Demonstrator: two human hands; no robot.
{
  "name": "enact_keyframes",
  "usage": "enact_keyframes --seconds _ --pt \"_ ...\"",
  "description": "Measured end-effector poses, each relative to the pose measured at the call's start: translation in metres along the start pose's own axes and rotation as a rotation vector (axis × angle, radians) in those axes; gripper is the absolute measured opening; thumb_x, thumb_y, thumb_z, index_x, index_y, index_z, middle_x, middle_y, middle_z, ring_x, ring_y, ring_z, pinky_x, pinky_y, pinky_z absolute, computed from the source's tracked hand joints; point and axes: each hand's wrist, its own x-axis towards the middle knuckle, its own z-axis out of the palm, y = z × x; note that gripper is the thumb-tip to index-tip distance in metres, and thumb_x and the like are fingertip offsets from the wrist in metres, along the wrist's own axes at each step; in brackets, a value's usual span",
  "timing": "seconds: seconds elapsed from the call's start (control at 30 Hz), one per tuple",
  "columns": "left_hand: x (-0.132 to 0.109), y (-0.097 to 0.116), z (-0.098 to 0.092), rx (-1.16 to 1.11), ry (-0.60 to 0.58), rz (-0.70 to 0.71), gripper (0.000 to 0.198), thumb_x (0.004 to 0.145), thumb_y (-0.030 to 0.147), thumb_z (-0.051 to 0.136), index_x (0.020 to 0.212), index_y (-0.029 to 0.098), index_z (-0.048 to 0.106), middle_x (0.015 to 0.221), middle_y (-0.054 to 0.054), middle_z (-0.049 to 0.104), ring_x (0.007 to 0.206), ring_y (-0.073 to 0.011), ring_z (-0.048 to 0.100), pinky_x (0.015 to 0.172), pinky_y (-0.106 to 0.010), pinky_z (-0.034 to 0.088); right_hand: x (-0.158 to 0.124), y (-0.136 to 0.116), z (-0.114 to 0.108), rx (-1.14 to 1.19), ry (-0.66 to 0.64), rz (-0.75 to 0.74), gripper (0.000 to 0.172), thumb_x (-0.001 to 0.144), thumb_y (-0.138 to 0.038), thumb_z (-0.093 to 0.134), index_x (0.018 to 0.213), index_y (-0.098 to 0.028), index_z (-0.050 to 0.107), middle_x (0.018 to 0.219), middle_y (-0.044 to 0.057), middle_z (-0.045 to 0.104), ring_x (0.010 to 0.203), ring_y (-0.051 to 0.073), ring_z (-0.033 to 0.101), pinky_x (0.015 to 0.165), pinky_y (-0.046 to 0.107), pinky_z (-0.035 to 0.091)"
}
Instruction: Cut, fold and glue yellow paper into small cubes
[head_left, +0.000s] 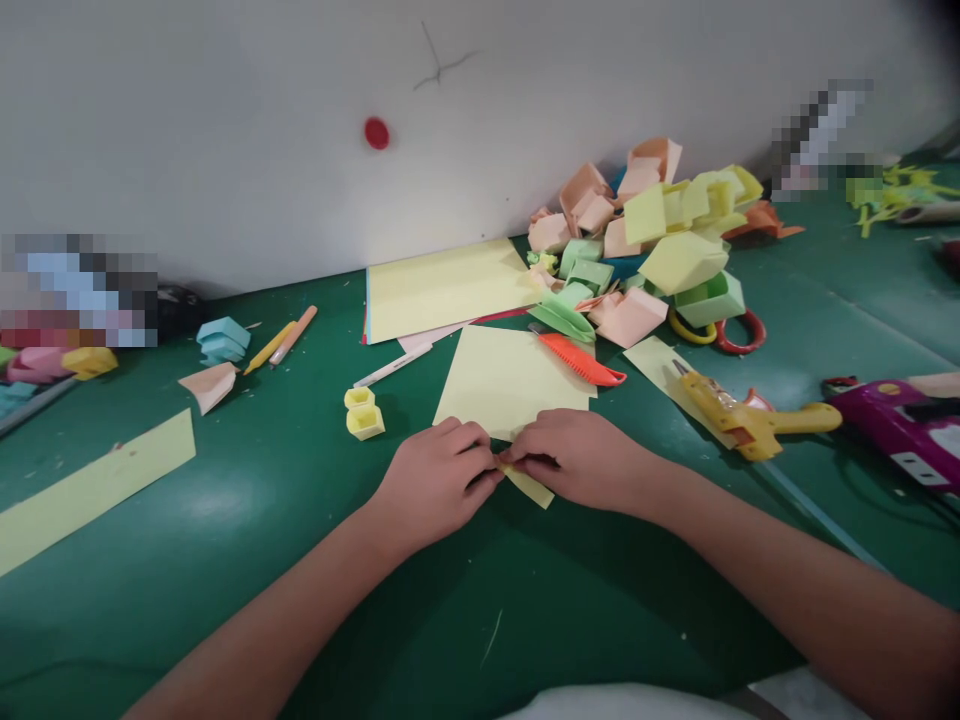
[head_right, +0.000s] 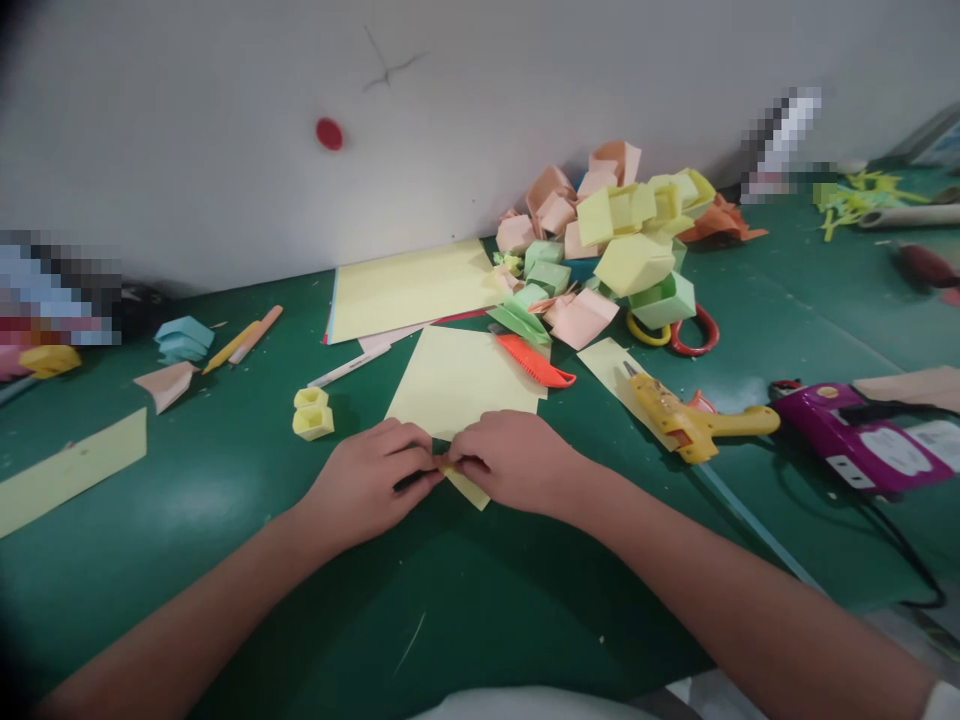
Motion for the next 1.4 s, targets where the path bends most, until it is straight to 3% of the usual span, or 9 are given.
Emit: enact_keyframes --seconds 0.37,0.57,0.87,1.03,1.4 --pt "0.001 0.005 0.002 0.085 0.052 0.025 0.021 0.098 0.027 0.058 0.087 0.02 0.074 0.091 -0.002 0.068 0.082 -0.0169 0.06 0.071 -0.031 0.049 -0.001 -0.003 -0.004 0.084 -0.027 0.022 0.027 0.1 -0.026 0.047 0.117 -0.019 0.066 0.098 0.008 0.073 0.09 0.024 0.062 0.071 0.033 0.04" --pt "0.003 0.012 0.001 0.099 0.012 -0.043 0.019 0.097 0.027 0.059 0.087 0.02 0.074 0.091 -0.002 0.069 0.084 -0.0189 0.061 0.071 -0.033 0.049 -0.002 -0.004 -0.004 0.132 -0.028 0.073 0.022 0.1 -0.029 0.048 0.109 -0.021 0.066 0.089 0.006 0.07 0.087 0.022 0.061 0.068 0.03 0.038" --pt "0.001 0.024 0.007 0.108 0.074 -0.185 0.022 0.096 0.025 0.058 0.079 0.02 0.071 0.083 -0.002 0.068 0.078 -0.0189 0.059 0.063 -0.033 0.044 0.001 -0.001 -0.007 0.199 -0.035 0.162 0.013 0.094 -0.022 0.053 0.097 -0.022 0.066 0.079 0.0 0.07 0.071 0.015 0.06 0.059 0.026 0.035" --pt "0.003 0.026 0.006 0.133 0.058 -0.18 0.022 0.097 0.026 0.057 0.082 0.02 0.072 0.085 -0.003 0.068 0.078 -0.0196 0.059 0.064 -0.035 0.045 -0.001 -0.003 -0.004 0.126 0.006 0.103 0.012 0.094 -0.021 0.052 0.091 -0.021 0.064 0.077 0.0 0.066 0.071 0.015 0.056 0.061 0.026 0.034" --pt "0.002 0.029 0.006 0.112 0.116 -0.23 0.02 0.095 0.031 0.059 0.086 0.02 0.073 0.088 -0.003 0.069 0.079 -0.0207 0.06 0.062 -0.035 0.047 0.002 -0.009 0.002 0.121 0.061 0.247 0.012 0.087 -0.016 0.058 0.081 -0.021 0.066 0.074 0.001 0.064 0.07 0.015 0.055 0.06 0.025 0.034"
